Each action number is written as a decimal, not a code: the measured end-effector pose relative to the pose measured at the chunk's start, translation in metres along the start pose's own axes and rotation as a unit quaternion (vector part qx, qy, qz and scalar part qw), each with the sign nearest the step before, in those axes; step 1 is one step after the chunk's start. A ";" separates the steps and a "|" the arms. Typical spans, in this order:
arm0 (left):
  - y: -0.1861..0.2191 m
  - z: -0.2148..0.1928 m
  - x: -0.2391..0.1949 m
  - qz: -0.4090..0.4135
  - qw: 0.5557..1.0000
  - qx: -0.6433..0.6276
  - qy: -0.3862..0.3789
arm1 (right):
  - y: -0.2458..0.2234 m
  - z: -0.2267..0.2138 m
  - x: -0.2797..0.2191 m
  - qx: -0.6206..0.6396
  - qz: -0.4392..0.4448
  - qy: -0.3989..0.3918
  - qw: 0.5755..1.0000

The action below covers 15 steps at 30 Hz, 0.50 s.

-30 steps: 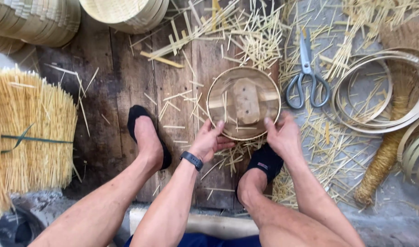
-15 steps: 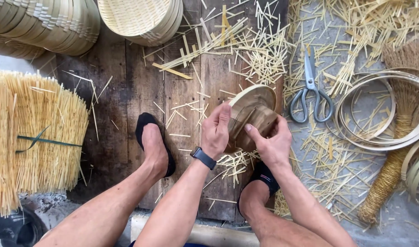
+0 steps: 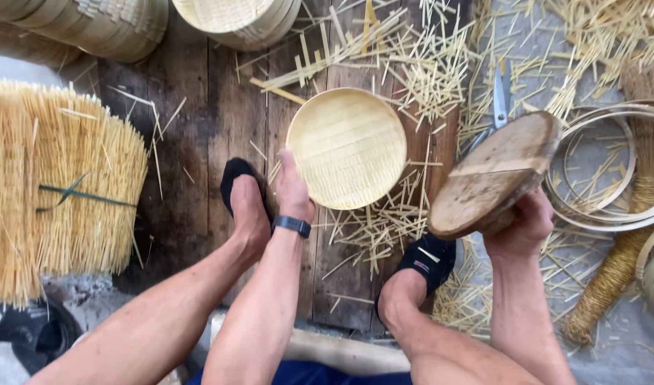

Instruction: The person sits on the floor assembling bamboo steamer baskets. They place a woven bamboo mat over a round wooden mold, press a bamboo rim ring around it, trim the excess strip ends with scissors, and stack the finished baskets with others on the floor.

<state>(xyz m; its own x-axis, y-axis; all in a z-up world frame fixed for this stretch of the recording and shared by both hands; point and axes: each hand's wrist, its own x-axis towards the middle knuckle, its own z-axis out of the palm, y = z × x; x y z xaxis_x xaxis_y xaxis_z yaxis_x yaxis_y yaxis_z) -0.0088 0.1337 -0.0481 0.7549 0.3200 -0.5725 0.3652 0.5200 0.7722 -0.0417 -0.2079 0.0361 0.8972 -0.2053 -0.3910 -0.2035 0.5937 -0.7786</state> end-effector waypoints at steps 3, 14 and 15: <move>-0.023 -0.005 -0.006 -0.037 0.997 -0.034 0.062 | 0.006 -0.018 0.012 -0.064 -0.030 0.023 0.997; 0.017 -0.006 -0.033 0.456 0.523 0.715 -0.086 | 0.025 -0.005 -0.010 -0.192 -0.017 0.095 0.977; 0.017 -0.012 -0.023 0.513 0.446 0.721 -0.137 | 0.023 0.006 -0.011 -0.263 -0.031 0.101 0.959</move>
<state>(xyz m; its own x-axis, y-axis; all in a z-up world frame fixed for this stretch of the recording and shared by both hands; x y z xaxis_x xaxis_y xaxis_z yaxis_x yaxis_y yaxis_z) -0.0263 0.1444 -0.0252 0.8937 -0.4070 0.1889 -0.4267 -0.9011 0.0772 -0.0542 -0.1873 0.0254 0.8309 -0.4049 -0.3816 -0.3690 0.1121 -0.9226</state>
